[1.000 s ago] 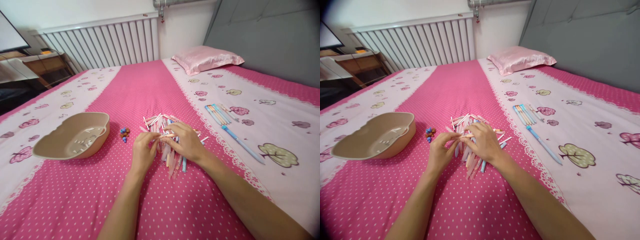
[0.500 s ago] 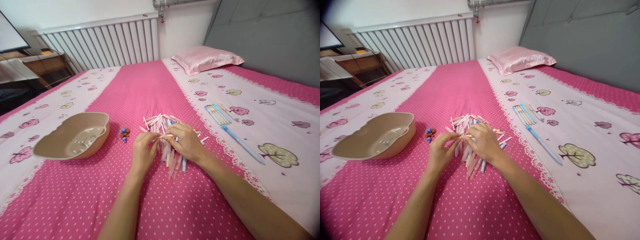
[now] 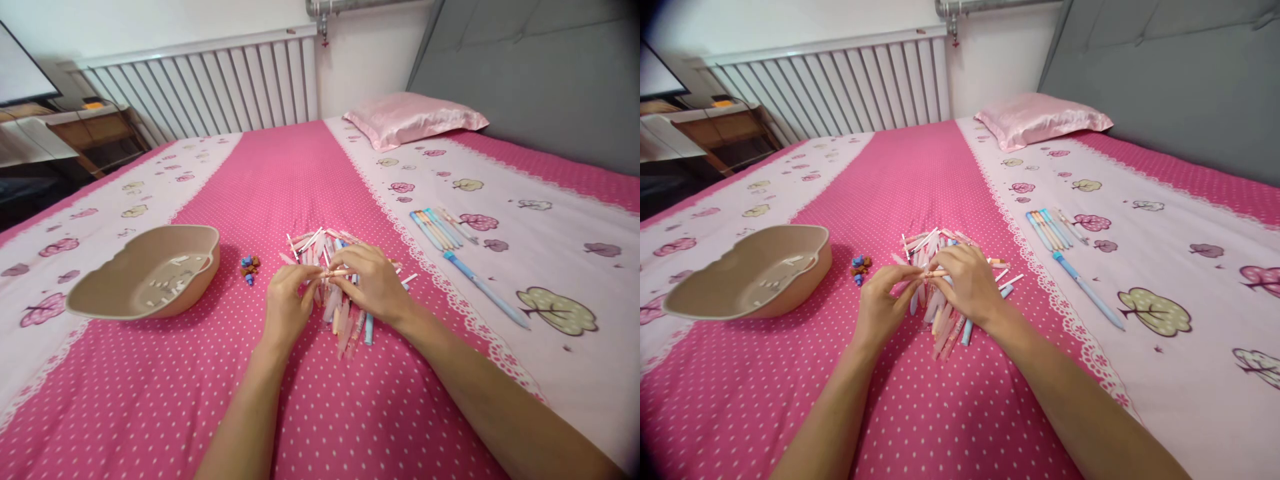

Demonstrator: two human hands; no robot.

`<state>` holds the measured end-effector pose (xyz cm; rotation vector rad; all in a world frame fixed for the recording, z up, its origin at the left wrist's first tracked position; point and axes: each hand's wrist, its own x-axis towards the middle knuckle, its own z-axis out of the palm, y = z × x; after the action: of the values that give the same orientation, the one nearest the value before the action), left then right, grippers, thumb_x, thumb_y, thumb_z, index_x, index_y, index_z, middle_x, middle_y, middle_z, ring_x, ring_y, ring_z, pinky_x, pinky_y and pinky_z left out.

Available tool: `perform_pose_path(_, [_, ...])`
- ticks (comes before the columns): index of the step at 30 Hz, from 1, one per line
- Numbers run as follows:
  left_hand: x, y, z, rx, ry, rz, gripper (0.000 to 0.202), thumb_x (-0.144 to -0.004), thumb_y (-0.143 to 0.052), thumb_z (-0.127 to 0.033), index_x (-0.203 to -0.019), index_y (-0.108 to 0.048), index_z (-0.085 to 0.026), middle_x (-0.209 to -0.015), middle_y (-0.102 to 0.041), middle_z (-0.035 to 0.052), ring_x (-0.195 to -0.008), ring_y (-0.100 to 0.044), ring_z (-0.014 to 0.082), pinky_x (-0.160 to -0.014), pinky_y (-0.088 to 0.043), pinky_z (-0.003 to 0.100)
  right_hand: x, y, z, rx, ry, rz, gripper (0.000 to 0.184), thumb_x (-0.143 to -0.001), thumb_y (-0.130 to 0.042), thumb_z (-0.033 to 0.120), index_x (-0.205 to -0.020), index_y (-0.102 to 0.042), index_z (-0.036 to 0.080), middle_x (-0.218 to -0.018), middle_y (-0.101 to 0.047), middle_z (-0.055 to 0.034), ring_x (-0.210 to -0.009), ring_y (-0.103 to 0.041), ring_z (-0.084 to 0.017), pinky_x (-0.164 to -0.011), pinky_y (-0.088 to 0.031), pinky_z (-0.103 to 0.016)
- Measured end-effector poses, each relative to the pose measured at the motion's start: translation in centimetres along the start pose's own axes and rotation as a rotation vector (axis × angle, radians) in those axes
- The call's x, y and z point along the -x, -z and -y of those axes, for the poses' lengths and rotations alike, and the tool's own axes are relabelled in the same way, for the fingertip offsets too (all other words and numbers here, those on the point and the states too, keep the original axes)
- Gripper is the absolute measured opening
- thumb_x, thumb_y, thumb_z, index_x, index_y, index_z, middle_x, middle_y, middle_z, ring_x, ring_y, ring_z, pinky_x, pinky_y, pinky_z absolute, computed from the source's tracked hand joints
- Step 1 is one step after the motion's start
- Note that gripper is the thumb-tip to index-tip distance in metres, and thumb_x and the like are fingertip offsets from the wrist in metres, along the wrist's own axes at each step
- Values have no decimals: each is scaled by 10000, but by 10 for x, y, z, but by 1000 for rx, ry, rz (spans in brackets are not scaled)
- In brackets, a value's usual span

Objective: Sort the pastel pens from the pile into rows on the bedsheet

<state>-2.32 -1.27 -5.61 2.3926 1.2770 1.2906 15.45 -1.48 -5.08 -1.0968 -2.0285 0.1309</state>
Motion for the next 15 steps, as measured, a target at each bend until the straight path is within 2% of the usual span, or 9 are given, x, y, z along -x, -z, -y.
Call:
perform_pose_path(5, [0,1,0,-12,-8,-6,102,-814,-614,-137,-891,-676,-159,-837,-709,56,-803,-639,183,-740,-503,310,0,-1,0,-3,-6,-6,146,-888,-586,322,-863,-634,186,-896,-669,-45,-890,-577,-220,-808,-398,-364])
perform_pose_path(10, [0,0,1,5,-40,8,98,-814,-614,-138,-884,-677,-164,-833,-710,55,-807,-642,182,-746,-504,307,0,-2,-2,-3,-30,-14,218,-928,-519,316,-814,-640,175,-892,-673,-51,-878,-582,-212,-806,-394,-358])
perform_pose_path(12, [0,0,1,13,-42,12,102,-821,-605,-143,-892,-675,-165,-839,-710,56,-810,-643,181,-748,-505,307,0,-2,-2,-6,-35,-20,205,-923,-528,316,-828,-640,172,-904,-673,-52,-894,-583,-215,-808,-392,-357])
perform_pose_path(15, [1,0,1,0,-36,10,116,-830,-593,-147,-913,-672,-165,-851,-711,57,-813,-642,182,-750,-502,309,1,-1,-1,0,-17,-2,165,-859,-629,336,-897,-639,175,-907,-676,-38,-892,-590,-221,-805,-386,-358])
